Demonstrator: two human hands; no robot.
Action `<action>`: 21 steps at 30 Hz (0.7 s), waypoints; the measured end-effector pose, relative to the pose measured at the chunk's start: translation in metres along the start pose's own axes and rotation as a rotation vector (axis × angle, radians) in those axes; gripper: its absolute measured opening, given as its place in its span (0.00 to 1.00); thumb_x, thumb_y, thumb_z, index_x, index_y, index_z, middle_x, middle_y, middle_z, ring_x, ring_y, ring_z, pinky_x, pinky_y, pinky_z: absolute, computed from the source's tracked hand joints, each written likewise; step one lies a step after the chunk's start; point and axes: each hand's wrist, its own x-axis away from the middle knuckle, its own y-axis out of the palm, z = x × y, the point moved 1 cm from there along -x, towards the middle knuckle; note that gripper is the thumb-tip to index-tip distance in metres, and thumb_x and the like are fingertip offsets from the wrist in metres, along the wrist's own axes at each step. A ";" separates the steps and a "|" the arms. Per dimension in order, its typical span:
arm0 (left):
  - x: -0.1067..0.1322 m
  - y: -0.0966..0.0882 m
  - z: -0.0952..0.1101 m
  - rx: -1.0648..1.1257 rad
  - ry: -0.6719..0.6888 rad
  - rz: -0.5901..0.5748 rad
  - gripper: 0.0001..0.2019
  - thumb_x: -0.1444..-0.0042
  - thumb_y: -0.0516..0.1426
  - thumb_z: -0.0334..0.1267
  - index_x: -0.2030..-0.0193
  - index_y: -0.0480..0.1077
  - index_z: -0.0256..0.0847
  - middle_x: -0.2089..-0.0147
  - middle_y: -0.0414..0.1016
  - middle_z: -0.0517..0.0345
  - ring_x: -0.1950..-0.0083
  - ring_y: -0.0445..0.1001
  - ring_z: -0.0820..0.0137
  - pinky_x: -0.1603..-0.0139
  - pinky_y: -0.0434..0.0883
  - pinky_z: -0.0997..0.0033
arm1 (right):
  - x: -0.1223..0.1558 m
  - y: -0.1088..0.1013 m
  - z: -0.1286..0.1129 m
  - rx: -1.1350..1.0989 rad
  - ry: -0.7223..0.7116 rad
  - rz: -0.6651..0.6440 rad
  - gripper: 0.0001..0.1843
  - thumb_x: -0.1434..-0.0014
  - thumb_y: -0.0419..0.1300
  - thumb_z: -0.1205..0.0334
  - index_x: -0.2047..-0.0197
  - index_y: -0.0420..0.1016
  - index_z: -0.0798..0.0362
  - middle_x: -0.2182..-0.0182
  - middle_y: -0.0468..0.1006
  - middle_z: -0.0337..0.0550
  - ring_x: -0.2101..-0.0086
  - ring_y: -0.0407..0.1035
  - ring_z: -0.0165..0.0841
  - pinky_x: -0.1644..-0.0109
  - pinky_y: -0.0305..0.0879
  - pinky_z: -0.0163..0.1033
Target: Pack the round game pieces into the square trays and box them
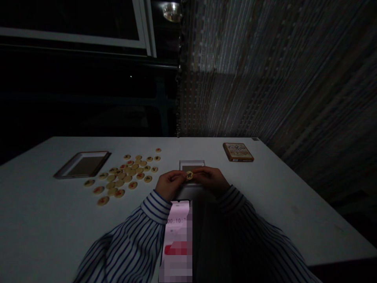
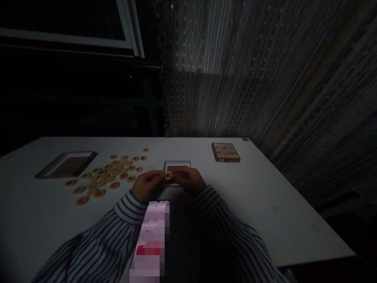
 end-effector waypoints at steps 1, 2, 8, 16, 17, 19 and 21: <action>0.000 0.000 -0.001 0.005 -0.005 0.000 0.15 0.62 0.60 0.44 0.70 0.71 0.33 0.75 0.75 0.54 0.73 0.72 0.72 0.70 0.68 0.74 | 0.000 0.000 0.000 0.011 -0.006 -0.005 0.13 0.57 0.61 0.57 0.68 0.74 0.56 0.70 0.77 0.44 0.69 0.71 0.32 0.61 0.67 0.40; 0.000 0.000 -0.001 0.009 -0.006 0.002 0.16 0.62 0.60 0.44 0.70 0.71 0.33 0.75 0.75 0.54 0.73 0.72 0.71 0.69 0.68 0.73 | 0.000 -0.001 0.000 0.023 -0.011 -0.011 0.13 0.56 0.60 0.57 0.67 0.74 0.55 0.70 0.77 0.44 0.68 0.71 0.32 0.61 0.67 0.40; 0.001 0.004 -0.002 0.067 -0.027 -0.013 0.17 0.65 0.62 0.43 0.69 0.71 0.33 0.73 0.76 0.54 0.71 0.73 0.71 0.67 0.69 0.72 | -0.001 -0.002 -0.002 0.071 -0.048 -0.032 0.14 0.55 0.59 0.55 0.67 0.75 0.54 0.69 0.77 0.43 0.67 0.70 0.32 0.60 0.67 0.40; 0.002 0.007 -0.008 0.063 -0.004 0.013 0.14 0.66 0.62 0.40 0.71 0.70 0.34 0.77 0.74 0.58 0.75 0.71 0.74 0.74 0.67 0.77 | 0.001 -0.001 -0.002 0.115 -0.041 -0.037 0.13 0.55 0.59 0.56 0.67 0.75 0.54 0.70 0.77 0.42 0.68 0.70 0.32 0.62 0.67 0.40; 0.002 0.007 -0.008 0.061 -0.006 0.015 0.14 0.66 0.62 0.39 0.72 0.69 0.35 0.78 0.74 0.58 0.76 0.71 0.75 0.74 0.67 0.77 | 0.001 -0.001 -0.002 0.115 -0.039 -0.043 0.13 0.54 0.59 0.56 0.67 0.75 0.54 0.70 0.77 0.42 0.68 0.70 0.32 0.62 0.67 0.40; 0.001 0.007 -0.010 0.059 -0.014 0.018 0.13 0.66 0.62 0.39 0.72 0.69 0.35 0.79 0.73 0.60 0.77 0.69 0.76 0.76 0.65 0.79 | 0.001 -0.001 -0.001 0.123 -0.039 -0.056 0.13 0.54 0.59 0.56 0.67 0.75 0.54 0.70 0.77 0.42 0.68 0.70 0.32 0.62 0.67 0.40; 0.001 0.007 -0.010 0.067 -0.022 0.017 0.12 0.65 0.62 0.40 0.73 0.69 0.35 0.80 0.72 0.61 0.78 0.68 0.77 0.77 0.64 0.79 | 0.000 -0.001 0.001 0.147 -0.049 -0.066 0.13 0.54 0.59 0.55 0.67 0.75 0.53 0.70 0.77 0.42 0.69 0.70 0.32 0.63 0.67 0.39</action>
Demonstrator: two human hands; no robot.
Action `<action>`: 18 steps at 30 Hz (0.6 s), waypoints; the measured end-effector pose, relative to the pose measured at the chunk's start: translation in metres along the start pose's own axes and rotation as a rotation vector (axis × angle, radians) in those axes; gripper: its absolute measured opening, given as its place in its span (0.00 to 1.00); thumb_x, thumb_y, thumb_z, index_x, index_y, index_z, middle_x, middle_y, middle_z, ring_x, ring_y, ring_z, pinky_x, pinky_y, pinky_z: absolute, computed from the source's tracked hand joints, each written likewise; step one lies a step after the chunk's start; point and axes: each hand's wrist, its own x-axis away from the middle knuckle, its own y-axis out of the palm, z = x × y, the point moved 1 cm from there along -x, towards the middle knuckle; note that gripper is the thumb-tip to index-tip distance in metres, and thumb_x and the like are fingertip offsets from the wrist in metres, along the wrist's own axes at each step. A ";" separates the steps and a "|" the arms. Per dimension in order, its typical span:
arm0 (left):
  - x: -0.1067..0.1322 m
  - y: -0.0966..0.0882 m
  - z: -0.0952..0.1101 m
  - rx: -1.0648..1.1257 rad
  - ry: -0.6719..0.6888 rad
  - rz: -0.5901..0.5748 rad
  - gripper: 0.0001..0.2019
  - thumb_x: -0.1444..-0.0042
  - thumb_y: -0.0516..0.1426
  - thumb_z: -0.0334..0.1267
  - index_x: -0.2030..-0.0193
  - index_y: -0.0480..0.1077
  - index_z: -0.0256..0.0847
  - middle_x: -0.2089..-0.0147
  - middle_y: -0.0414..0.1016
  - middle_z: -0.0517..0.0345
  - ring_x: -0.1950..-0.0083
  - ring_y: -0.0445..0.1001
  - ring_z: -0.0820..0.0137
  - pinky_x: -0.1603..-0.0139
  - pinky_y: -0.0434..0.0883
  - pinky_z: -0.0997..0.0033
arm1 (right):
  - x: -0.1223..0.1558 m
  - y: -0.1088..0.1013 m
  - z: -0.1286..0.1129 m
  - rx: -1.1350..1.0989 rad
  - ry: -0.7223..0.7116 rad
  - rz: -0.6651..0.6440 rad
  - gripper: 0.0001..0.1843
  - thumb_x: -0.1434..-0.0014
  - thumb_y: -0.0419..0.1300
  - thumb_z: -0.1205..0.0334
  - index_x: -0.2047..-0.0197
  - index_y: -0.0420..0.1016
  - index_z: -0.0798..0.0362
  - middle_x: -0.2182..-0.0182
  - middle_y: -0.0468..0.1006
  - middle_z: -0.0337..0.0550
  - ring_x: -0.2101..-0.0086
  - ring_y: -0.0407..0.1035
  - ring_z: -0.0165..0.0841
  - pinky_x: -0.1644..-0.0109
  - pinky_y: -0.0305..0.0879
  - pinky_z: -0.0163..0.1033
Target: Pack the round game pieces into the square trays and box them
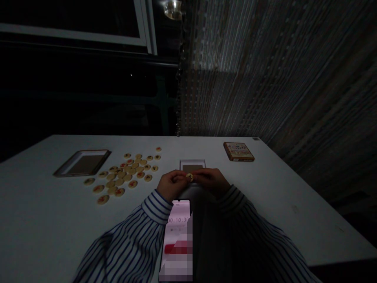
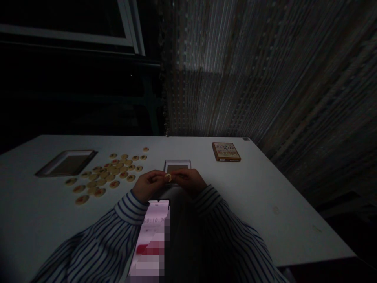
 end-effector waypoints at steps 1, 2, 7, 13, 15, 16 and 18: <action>0.000 0.000 0.000 0.007 -0.004 -0.001 0.12 0.65 0.62 0.40 0.74 0.69 0.35 0.80 0.72 0.61 0.78 0.68 0.77 0.77 0.64 0.79 | 0.000 0.000 0.001 0.015 -0.008 -0.003 0.13 0.54 0.59 0.55 0.67 0.75 0.53 0.70 0.77 0.42 0.69 0.70 0.32 0.63 0.67 0.39; 0.001 0.000 0.001 0.013 -0.007 -0.004 0.12 0.65 0.62 0.41 0.75 0.69 0.35 0.80 0.72 0.60 0.78 0.68 0.77 0.77 0.64 0.79 | 0.000 0.000 0.002 0.027 -0.015 -0.004 0.13 0.54 0.59 0.55 0.67 0.75 0.53 0.70 0.77 0.42 0.69 0.70 0.32 0.63 0.67 0.39; 0.002 -0.002 0.007 -0.006 -0.011 -0.028 0.11 0.64 0.61 0.40 0.75 0.69 0.35 0.79 0.73 0.60 0.78 0.69 0.76 0.76 0.64 0.78 | 0.000 0.000 0.002 0.037 -0.030 -0.010 0.13 0.53 0.58 0.56 0.66 0.75 0.54 0.70 0.77 0.42 0.68 0.70 0.32 0.63 0.67 0.39; 0.001 -0.004 0.011 -0.058 -0.013 -0.054 0.12 0.61 0.59 0.42 0.75 0.70 0.34 0.81 0.71 0.61 0.79 0.67 0.77 0.77 0.64 0.78 | 0.000 -0.001 -0.001 0.025 -0.039 -0.012 0.13 0.54 0.58 0.57 0.67 0.75 0.56 0.70 0.77 0.43 0.68 0.70 0.32 0.62 0.67 0.38; 0.001 -0.003 0.012 -0.061 -0.012 -0.051 0.12 0.61 0.59 0.42 0.75 0.70 0.34 0.81 0.72 0.60 0.79 0.67 0.77 0.78 0.65 0.78 | 0.000 -0.001 -0.001 0.027 -0.030 0.003 0.13 0.54 0.58 0.57 0.67 0.75 0.56 0.70 0.77 0.44 0.69 0.70 0.32 0.63 0.67 0.38; 0.002 -0.002 0.012 -0.060 -0.015 -0.053 0.11 0.62 0.59 0.42 0.75 0.70 0.34 0.81 0.72 0.60 0.79 0.67 0.76 0.78 0.65 0.78 | 0.000 -0.001 0.000 0.032 -0.023 0.009 0.13 0.54 0.58 0.57 0.67 0.74 0.56 0.71 0.77 0.44 0.70 0.70 0.31 0.64 0.67 0.37; 0.003 -0.001 0.012 -0.048 -0.020 -0.057 0.11 0.62 0.59 0.42 0.75 0.70 0.35 0.80 0.72 0.60 0.79 0.68 0.76 0.77 0.65 0.77 | 0.000 0.000 0.001 0.045 -0.006 0.018 0.13 0.55 0.58 0.57 0.67 0.74 0.56 0.72 0.77 0.43 0.71 0.70 0.31 0.67 0.68 0.36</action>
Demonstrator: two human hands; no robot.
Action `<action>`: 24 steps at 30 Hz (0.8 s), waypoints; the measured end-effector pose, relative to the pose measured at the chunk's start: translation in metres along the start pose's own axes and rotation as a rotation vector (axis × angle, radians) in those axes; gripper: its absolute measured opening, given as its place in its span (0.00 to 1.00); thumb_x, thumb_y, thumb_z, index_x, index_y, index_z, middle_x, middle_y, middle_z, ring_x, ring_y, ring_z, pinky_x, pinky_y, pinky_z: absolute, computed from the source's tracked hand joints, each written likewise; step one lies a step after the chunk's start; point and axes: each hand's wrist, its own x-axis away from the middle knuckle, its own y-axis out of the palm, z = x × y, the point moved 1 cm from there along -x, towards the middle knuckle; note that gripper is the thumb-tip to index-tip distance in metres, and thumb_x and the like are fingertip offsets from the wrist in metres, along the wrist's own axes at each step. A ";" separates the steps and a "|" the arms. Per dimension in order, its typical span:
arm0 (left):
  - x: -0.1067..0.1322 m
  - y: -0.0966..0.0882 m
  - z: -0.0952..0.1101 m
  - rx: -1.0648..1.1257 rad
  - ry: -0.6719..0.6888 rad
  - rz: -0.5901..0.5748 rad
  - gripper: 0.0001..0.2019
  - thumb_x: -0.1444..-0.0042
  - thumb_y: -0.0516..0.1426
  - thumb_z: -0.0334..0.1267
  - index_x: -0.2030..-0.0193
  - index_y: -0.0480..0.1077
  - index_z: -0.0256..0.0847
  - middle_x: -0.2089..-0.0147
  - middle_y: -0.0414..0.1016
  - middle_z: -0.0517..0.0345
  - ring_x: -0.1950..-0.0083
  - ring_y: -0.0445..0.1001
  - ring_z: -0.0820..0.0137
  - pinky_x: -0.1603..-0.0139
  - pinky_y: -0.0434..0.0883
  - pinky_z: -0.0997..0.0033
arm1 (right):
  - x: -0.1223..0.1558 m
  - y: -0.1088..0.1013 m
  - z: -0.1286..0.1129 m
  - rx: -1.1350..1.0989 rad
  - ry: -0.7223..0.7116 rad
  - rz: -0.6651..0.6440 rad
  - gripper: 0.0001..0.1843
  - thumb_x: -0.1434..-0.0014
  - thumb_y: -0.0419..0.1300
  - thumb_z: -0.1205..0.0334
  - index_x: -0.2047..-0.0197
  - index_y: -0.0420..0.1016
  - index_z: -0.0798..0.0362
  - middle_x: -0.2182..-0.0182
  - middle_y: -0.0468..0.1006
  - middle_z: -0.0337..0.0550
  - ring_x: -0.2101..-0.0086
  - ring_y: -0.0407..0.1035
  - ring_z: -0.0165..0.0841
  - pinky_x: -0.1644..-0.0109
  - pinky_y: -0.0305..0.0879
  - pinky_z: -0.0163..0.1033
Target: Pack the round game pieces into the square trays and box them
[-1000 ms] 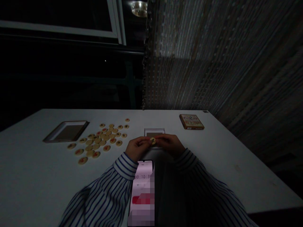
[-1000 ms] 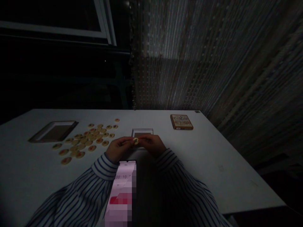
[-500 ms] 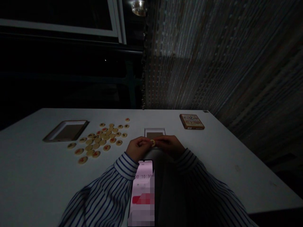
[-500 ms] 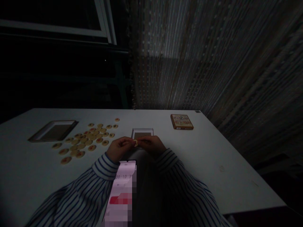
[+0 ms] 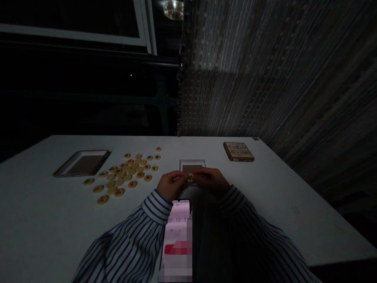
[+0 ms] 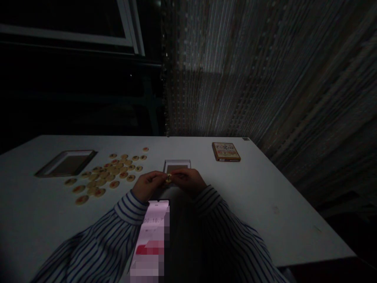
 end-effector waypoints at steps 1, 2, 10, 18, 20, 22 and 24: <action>0.000 0.001 0.000 0.013 0.002 0.004 0.11 0.62 0.59 0.42 0.75 0.70 0.35 0.81 0.72 0.60 0.79 0.68 0.76 0.77 0.65 0.77 | 0.000 0.000 0.000 0.008 0.006 0.004 0.13 0.55 0.59 0.57 0.67 0.74 0.56 0.72 0.76 0.43 0.72 0.70 0.30 0.68 0.67 0.35; 0.001 0.001 -0.001 0.027 0.004 0.012 0.11 0.62 0.59 0.42 0.75 0.70 0.35 0.81 0.71 0.61 0.79 0.68 0.76 0.76 0.65 0.78 | 0.000 0.000 0.001 0.019 0.008 0.006 0.13 0.55 0.59 0.57 0.67 0.73 0.56 0.73 0.76 0.43 0.72 0.70 0.30 0.69 0.67 0.35; -0.002 -0.002 -0.001 -0.010 -0.020 0.001 0.12 0.62 0.60 0.42 0.74 0.71 0.33 0.80 0.72 0.60 0.78 0.67 0.77 0.75 0.64 0.78 | 0.002 0.000 -0.002 0.182 -0.110 0.037 0.13 0.51 0.55 0.59 0.64 0.73 0.56 0.70 0.76 0.43 0.72 0.69 0.29 0.69 0.66 0.34; -0.002 -0.005 -0.001 -0.027 -0.035 0.015 0.15 0.61 0.59 0.44 0.71 0.72 0.33 0.79 0.72 0.58 0.79 0.65 0.77 0.77 0.62 0.77 | 0.002 0.000 -0.005 0.387 -0.429 0.051 0.15 0.52 0.58 0.60 0.59 0.70 0.55 0.66 0.75 0.44 0.69 0.68 0.28 0.65 0.65 0.34; -0.002 -0.004 0.000 -0.023 -0.040 0.015 0.15 0.61 0.59 0.44 0.72 0.72 0.33 0.81 0.71 0.59 0.80 0.65 0.77 0.78 0.62 0.78 | 0.002 0.000 -0.006 0.439 -0.465 0.055 0.15 0.52 0.58 0.60 0.60 0.70 0.55 0.68 0.75 0.44 0.69 0.67 0.28 0.65 0.65 0.35; -0.002 -0.004 0.001 -0.014 -0.034 0.018 0.15 0.62 0.59 0.44 0.72 0.72 0.33 0.82 0.70 0.60 0.80 0.64 0.77 0.78 0.62 0.77 | 0.002 -0.001 -0.006 0.482 -0.479 0.058 0.14 0.51 0.58 0.60 0.60 0.70 0.54 0.67 0.75 0.44 0.68 0.67 0.29 0.64 0.65 0.36; -0.002 -0.003 0.001 -0.012 -0.036 0.012 0.14 0.62 0.59 0.44 0.73 0.72 0.33 0.83 0.70 0.60 0.80 0.64 0.77 0.77 0.62 0.78 | 0.002 -0.001 -0.007 0.510 -0.490 0.055 0.13 0.51 0.58 0.60 0.60 0.70 0.54 0.66 0.75 0.45 0.66 0.67 0.31 0.63 0.65 0.37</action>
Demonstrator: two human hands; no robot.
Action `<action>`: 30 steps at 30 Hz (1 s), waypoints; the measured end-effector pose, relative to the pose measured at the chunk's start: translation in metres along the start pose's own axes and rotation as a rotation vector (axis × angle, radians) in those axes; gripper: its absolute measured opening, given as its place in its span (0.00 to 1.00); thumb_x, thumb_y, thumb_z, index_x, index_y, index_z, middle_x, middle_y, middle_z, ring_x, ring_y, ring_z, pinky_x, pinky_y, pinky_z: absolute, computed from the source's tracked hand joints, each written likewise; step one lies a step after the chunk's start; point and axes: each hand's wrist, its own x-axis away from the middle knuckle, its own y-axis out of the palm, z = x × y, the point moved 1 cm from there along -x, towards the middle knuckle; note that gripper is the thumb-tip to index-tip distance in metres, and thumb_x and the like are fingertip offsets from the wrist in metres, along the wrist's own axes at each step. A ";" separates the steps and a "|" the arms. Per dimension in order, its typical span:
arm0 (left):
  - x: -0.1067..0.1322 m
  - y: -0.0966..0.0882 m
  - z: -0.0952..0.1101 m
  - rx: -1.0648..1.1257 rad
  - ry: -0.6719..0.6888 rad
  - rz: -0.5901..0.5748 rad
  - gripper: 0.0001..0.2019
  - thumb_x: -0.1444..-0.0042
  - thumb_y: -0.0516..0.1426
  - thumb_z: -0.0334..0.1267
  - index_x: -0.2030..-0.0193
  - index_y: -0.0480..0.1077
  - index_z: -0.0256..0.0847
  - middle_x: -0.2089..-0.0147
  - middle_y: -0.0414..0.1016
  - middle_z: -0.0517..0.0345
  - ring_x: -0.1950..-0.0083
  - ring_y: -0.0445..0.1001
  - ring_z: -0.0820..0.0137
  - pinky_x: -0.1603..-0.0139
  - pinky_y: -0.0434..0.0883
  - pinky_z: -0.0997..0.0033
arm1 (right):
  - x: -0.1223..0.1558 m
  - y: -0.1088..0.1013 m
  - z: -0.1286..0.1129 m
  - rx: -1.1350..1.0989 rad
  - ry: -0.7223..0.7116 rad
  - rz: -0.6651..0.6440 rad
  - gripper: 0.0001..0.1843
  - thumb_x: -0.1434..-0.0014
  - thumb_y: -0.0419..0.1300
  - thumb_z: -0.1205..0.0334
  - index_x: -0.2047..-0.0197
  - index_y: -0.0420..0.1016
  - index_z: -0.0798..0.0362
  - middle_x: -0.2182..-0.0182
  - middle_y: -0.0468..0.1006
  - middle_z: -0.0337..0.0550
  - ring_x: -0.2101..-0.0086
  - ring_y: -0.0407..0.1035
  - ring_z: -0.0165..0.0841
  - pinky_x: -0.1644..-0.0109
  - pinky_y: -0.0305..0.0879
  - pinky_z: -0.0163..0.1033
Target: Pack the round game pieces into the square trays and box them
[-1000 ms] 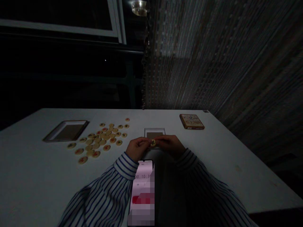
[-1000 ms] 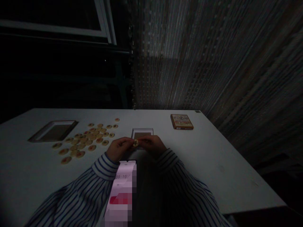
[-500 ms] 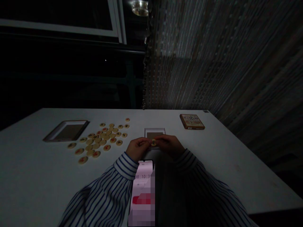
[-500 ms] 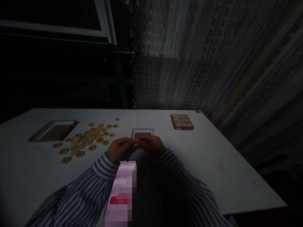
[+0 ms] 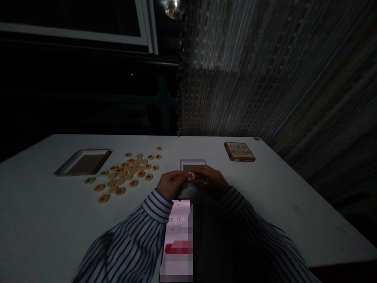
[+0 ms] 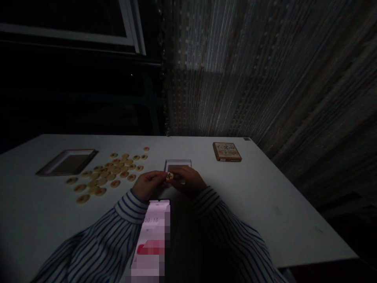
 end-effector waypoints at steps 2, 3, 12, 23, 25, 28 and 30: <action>0.000 0.000 -0.001 0.001 -0.010 -0.004 0.14 0.62 0.59 0.43 0.73 0.72 0.33 0.83 0.70 0.61 0.81 0.64 0.78 0.78 0.61 0.78 | 0.000 -0.001 0.000 0.013 -0.012 -0.001 0.13 0.51 0.58 0.60 0.61 0.70 0.55 0.67 0.75 0.45 0.65 0.67 0.31 0.62 0.65 0.37; -0.001 0.000 -0.001 0.002 -0.012 -0.006 0.14 0.61 0.59 0.43 0.72 0.72 0.33 0.83 0.70 0.61 0.81 0.64 0.78 0.78 0.61 0.79 | 0.000 -0.001 0.000 0.017 -0.014 -0.002 0.13 0.51 0.58 0.60 0.61 0.70 0.55 0.67 0.75 0.45 0.66 0.68 0.31 0.62 0.65 0.37; -0.001 -0.003 0.001 -0.080 0.055 0.013 0.15 0.60 0.58 0.44 0.69 0.72 0.33 0.75 0.75 0.55 0.75 0.69 0.73 0.72 0.66 0.75 | 0.001 -0.002 0.002 0.034 -0.009 0.029 0.13 0.51 0.58 0.60 0.62 0.70 0.56 0.67 0.75 0.46 0.65 0.68 0.32 0.62 0.65 0.37; -0.011 -0.025 -0.011 -0.722 0.177 0.230 0.16 0.55 0.53 0.44 0.63 0.72 0.37 0.68 0.75 0.52 0.66 0.71 0.67 0.63 0.67 0.70 | 0.003 -0.009 0.004 0.063 0.103 -0.001 0.12 0.52 0.57 0.62 0.62 0.70 0.55 0.69 0.75 0.44 0.68 0.68 0.30 0.63 0.64 0.37; -0.012 -0.025 -0.015 -0.836 0.200 0.199 0.17 0.54 0.52 0.44 0.60 0.71 0.37 0.64 0.74 0.51 0.63 0.71 0.67 0.61 0.66 0.70 | 0.003 -0.010 0.006 0.068 0.109 -0.012 0.13 0.52 0.57 0.62 0.62 0.70 0.55 0.68 0.75 0.44 0.67 0.68 0.30 0.62 0.64 0.37; -0.013 -0.023 -0.018 -0.934 0.199 0.168 0.17 0.53 0.51 0.43 0.58 0.70 0.37 0.62 0.74 0.51 0.61 0.71 0.67 0.58 0.66 0.70 | 0.004 -0.011 0.008 0.076 0.122 -0.018 0.14 0.53 0.57 0.62 0.61 0.70 0.55 0.69 0.74 0.44 0.68 0.68 0.30 0.63 0.64 0.36; -0.014 -0.022 -0.019 -0.963 0.185 0.149 0.17 0.53 0.51 0.42 0.58 0.70 0.36 0.61 0.73 0.50 0.61 0.71 0.66 0.58 0.66 0.69 | 0.005 -0.012 0.009 0.080 0.136 -0.015 0.14 0.52 0.57 0.62 0.61 0.70 0.55 0.70 0.74 0.43 0.69 0.68 0.29 0.63 0.64 0.35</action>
